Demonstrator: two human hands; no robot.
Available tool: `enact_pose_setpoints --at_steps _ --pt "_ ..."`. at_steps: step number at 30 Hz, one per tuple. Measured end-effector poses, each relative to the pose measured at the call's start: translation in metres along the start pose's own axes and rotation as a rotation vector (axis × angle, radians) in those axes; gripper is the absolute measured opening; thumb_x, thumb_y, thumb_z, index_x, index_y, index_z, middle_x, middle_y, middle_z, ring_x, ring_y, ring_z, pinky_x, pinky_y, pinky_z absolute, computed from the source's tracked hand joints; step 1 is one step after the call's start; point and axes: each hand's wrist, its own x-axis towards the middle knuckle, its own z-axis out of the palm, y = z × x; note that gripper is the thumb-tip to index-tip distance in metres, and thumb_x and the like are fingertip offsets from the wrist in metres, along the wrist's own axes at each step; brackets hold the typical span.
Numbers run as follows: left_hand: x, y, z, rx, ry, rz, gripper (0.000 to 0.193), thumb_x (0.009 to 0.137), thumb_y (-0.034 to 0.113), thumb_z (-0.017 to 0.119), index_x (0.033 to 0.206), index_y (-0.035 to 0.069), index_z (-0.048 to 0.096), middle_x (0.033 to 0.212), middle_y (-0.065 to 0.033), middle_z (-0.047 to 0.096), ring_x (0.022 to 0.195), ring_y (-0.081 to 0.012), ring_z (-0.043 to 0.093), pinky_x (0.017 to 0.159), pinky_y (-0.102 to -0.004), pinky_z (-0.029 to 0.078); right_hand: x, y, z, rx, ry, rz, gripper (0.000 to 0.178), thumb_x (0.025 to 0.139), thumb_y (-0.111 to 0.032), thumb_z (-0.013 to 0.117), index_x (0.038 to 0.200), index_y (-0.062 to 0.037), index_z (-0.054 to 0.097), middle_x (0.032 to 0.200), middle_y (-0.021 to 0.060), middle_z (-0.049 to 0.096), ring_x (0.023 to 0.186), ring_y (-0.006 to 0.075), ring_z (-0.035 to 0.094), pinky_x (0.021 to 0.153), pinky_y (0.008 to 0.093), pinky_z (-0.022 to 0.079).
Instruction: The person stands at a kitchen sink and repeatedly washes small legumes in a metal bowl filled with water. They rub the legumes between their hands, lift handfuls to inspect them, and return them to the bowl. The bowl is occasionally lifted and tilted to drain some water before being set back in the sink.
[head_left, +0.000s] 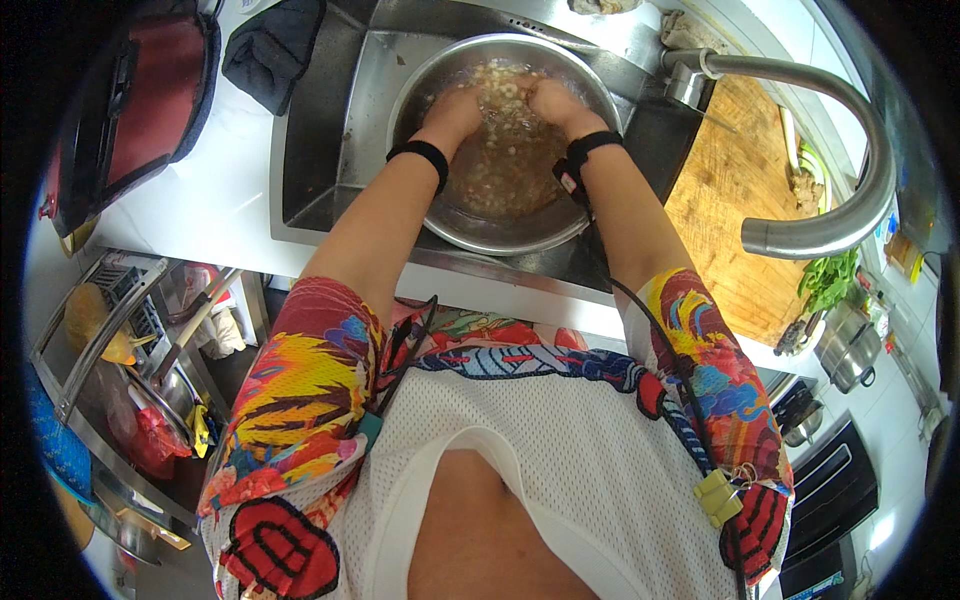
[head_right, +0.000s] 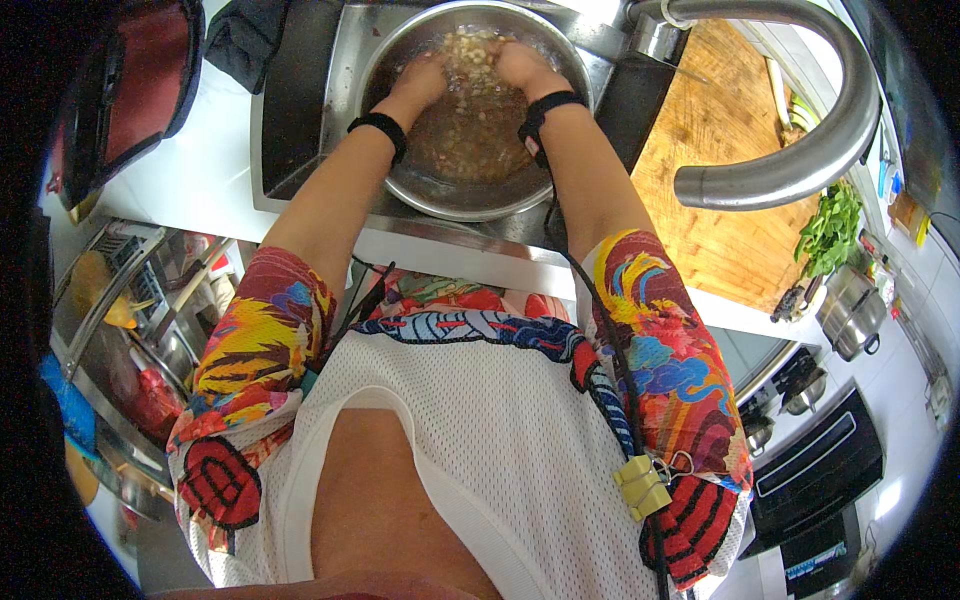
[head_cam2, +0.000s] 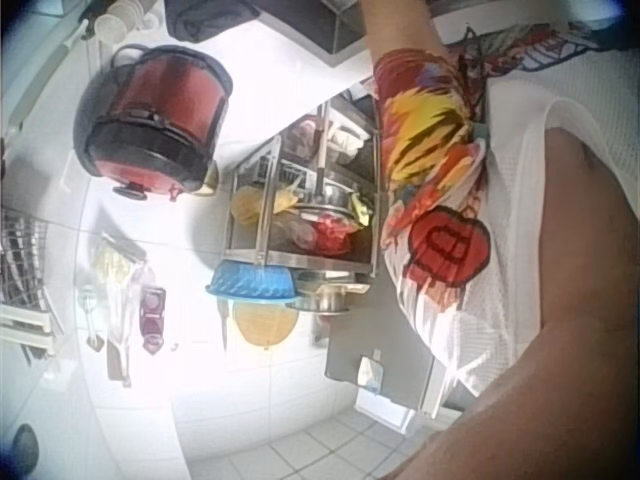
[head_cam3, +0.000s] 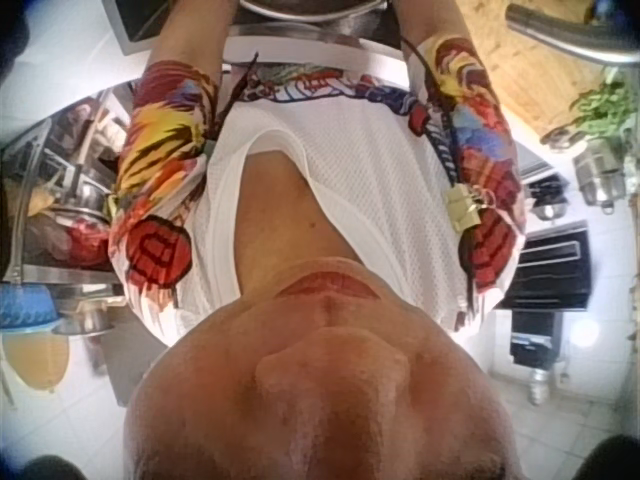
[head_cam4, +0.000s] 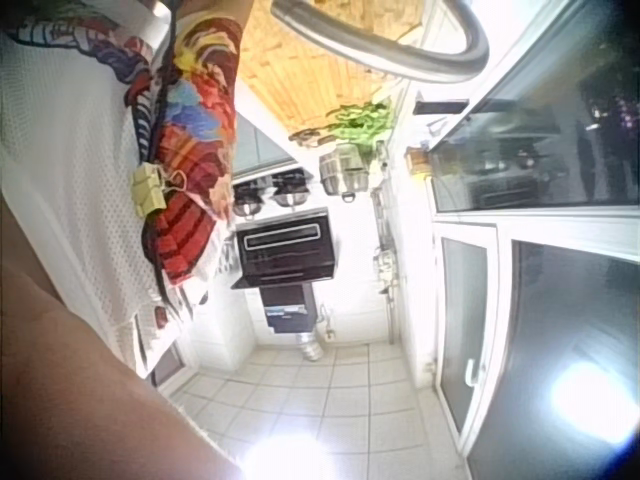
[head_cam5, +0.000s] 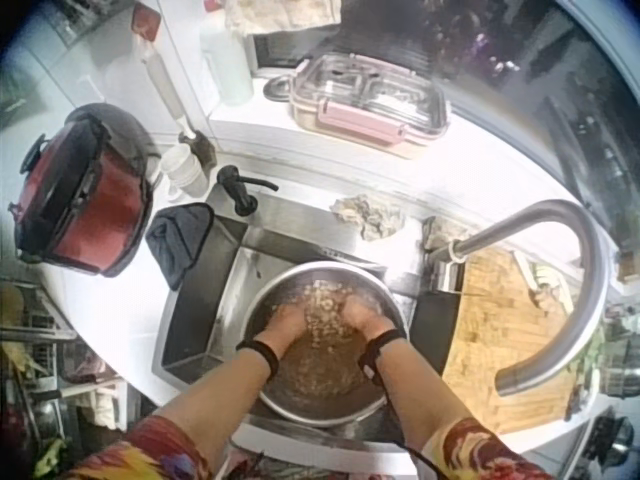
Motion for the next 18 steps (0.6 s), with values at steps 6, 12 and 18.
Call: enact_pose_setpoints --at_steps 6,12,18 --pt "-0.011 -0.013 0.028 -0.139 -0.28 -0.308 0.047 0.085 0.025 0.046 0.129 0.008 0.042 0.128 -0.0238 0.041 0.115 -0.0389 0.045 0.094 -0.0421 0.041 -0.055 0.006 0.021 0.029 -0.086 0.324 0.048 0.081 -0.042 0.054 0.125 -0.0228 0.049 0.136 0.0114 0.037 0.122 0.036 0.037 0.097 0.0481 0.036" --pt "-0.06 0.02 0.025 -0.933 -0.481 -0.769 0.068 0.088 0.047 0.043 0.14 0.009 0.022 0.147 -0.0149 0.013 0.132 -0.0334 0.02 0.099 -0.0542 0.028 -0.095 -0.025 0.043 0.165 -0.058 0.357 0.061 0.079 -0.049 0.055 0.124 -0.0082 0.05 0.125 0.0243 0.045 0.112 0.0385 0.046 0.094 0.0441 0.037" --pt "-0.088 0.045 0.012 -1.205 -0.424 -0.733 0.073 0.088 0.048 0.043 0.142 0.009 0.012 0.144 -0.0181 0.014 0.132 -0.0334 0.017 0.1 -0.0547 0.023 -0.118 -0.068 0.045 1.297 -0.294 0.579 0.077 0.086 -0.051 0.047 0.142 -0.0082 0.014 0.139 0.0205 0.028 0.123 0.0343 0.036 0.096 0.0486 0.035"
